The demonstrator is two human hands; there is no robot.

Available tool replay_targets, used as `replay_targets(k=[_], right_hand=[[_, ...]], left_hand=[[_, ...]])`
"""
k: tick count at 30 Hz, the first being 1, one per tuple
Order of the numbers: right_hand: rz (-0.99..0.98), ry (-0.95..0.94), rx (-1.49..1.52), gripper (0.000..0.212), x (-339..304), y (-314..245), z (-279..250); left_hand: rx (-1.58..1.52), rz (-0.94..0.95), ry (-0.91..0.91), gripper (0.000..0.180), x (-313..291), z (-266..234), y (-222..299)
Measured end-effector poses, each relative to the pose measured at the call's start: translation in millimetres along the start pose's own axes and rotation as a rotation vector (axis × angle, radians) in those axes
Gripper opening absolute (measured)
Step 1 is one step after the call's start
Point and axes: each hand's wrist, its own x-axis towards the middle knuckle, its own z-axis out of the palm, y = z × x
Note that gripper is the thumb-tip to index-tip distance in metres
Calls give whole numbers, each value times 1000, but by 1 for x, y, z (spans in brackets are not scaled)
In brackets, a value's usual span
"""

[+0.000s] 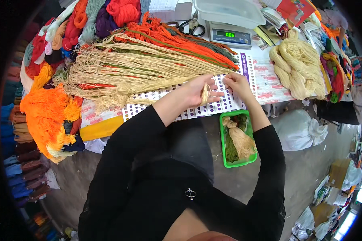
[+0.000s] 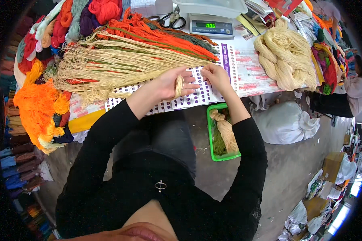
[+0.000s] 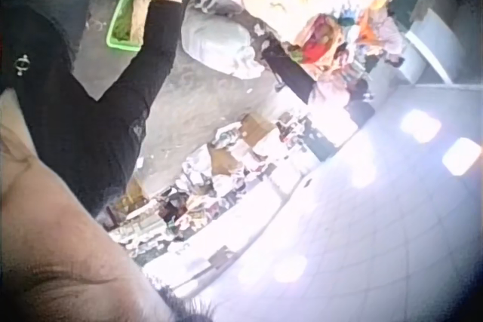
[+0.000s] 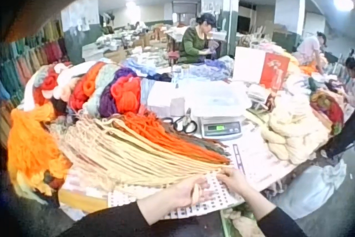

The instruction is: Sorting bundles of colored yarn and cutting them with scissors at a workbench.

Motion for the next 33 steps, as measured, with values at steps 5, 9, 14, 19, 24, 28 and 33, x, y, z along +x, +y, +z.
replay_targets(k=[5,9,14,19,24,28,33], right_hand=[[43,87,-73,19,7,-4,5],[63,83,-100,19,8,-11,5],[138,-6,58,21,9,-18,3],[16,43,-258,19,7,-5,6],[40,20,-83,17,3,-7,2],[59,-74,131,14,0,-11,-1],[40,-61,-135,21,-1,-4,3]], left_hand=[[257,63,68,32,8,4,6],[487,216,173,15,25,7,5],[513,370,102,8,57,-3,1],[521,455,52,9,23,-24,38],[2,388,-376,28,-31,-22,90],[722,240,-45,30,12,-4,21],[961,464,357,19,9,-24,32]])
